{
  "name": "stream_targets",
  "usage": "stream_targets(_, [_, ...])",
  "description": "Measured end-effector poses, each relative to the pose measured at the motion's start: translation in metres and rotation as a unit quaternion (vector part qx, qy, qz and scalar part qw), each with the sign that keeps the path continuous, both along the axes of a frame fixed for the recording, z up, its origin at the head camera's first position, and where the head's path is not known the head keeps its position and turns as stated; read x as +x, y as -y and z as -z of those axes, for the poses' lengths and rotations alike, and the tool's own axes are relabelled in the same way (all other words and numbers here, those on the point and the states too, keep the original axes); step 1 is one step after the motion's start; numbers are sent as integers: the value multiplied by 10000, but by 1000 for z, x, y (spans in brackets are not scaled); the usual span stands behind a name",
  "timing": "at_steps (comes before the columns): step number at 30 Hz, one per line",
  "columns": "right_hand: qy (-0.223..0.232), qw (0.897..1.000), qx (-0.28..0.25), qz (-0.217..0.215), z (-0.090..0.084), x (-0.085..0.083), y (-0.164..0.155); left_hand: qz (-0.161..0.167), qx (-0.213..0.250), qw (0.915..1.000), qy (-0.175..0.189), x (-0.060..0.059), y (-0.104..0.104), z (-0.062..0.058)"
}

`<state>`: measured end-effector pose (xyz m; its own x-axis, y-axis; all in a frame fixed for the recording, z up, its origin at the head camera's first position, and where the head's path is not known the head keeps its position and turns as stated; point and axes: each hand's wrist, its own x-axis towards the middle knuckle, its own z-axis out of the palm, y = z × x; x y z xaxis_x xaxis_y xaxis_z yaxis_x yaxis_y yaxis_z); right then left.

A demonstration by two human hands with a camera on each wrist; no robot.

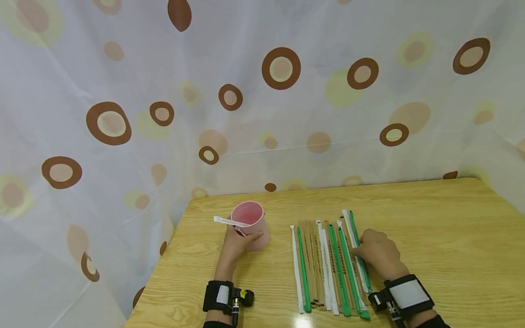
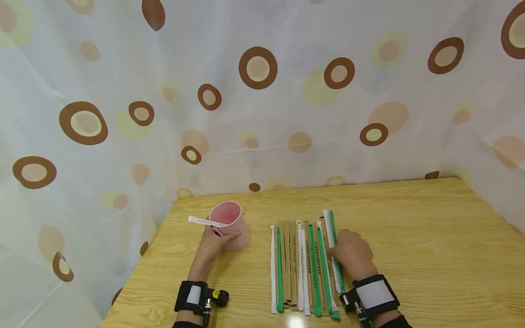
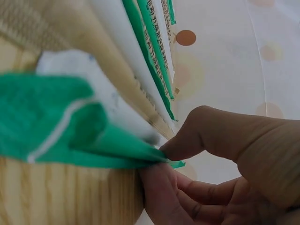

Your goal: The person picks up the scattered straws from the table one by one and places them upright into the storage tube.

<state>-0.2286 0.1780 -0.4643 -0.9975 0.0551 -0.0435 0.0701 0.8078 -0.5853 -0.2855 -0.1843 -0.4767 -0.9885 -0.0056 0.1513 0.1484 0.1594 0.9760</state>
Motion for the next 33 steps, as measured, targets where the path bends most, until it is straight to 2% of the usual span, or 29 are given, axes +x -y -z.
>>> stream_targets(9, [-43, 9999, -23, -113, -3, -2, -5, 15, 28, 10000, -54, 0, 0, 1])
stream_targets(15, [-67, 9998, 46, -165, -12, -3, -7, 26, 26, 9998, -175, -2, -1, 2])
stream_targets(25, [86, 9998, -79, -162, -28, 2, -7, -8, 21, 10000, -63, -2, 0, 2])
stream_targets(33, [-200, 9996, -206, -19, -43, 5, -7, -4, 37, 10000, -24, 0, 0, -1])
